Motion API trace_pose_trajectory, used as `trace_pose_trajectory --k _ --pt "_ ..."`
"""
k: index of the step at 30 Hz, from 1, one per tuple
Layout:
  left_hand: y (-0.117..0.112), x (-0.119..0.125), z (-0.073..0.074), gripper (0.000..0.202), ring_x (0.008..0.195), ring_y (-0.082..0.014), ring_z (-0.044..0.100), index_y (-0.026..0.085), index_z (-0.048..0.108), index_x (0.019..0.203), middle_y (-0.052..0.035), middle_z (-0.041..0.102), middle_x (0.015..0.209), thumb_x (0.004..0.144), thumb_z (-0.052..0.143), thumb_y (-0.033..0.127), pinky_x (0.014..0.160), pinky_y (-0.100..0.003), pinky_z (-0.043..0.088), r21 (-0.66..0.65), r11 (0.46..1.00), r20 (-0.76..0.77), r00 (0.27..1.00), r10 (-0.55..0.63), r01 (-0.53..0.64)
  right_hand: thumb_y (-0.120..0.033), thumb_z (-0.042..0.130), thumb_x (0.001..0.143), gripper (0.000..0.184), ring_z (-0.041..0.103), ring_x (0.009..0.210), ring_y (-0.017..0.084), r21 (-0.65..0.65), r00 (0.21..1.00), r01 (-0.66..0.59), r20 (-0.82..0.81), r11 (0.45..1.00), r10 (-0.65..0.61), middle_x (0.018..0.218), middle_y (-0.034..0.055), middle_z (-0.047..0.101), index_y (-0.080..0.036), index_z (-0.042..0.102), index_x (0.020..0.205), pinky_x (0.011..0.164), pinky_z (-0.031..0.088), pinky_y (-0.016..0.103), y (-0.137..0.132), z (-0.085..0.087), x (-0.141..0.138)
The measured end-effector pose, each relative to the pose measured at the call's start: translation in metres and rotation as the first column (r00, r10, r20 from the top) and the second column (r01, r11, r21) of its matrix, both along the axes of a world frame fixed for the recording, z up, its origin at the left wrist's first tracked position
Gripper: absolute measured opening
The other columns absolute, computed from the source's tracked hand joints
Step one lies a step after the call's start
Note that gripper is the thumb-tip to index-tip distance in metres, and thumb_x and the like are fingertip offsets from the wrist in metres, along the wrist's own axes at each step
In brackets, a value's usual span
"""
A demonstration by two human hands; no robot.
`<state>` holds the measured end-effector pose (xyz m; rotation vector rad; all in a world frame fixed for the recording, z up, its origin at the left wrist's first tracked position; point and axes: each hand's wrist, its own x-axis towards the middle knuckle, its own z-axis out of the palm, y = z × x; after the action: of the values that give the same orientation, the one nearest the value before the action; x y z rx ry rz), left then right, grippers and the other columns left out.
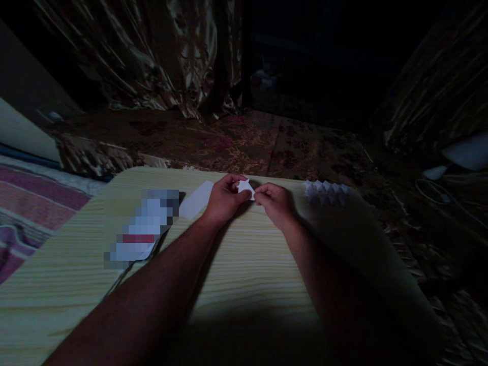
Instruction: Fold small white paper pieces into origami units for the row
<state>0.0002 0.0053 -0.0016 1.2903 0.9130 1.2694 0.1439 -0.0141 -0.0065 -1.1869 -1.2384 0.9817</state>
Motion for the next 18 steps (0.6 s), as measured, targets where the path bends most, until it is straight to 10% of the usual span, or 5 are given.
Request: trace_pose_trajectory --k 18 --pt "-0.0014 0.0006 0.0011 0.04 0.058 -0.0115 0.058 0.016 0.06 0.091 0.0 0.066 0.073 0.056 0.078 0.02 0.054 -0.022 0.044 -0.029 0.999 -0.011 1.0 -0.014 0.014 -0.021 0.058 0.062 0.005 0.047 0.052 0.01 -0.002 0.998 0.012 0.056 1.0 -0.012 0.055 -0.0039 0.055 -0.017 0.059 0.065 0.051 0.033 0.023 -0.002 0.0019 0.0007"
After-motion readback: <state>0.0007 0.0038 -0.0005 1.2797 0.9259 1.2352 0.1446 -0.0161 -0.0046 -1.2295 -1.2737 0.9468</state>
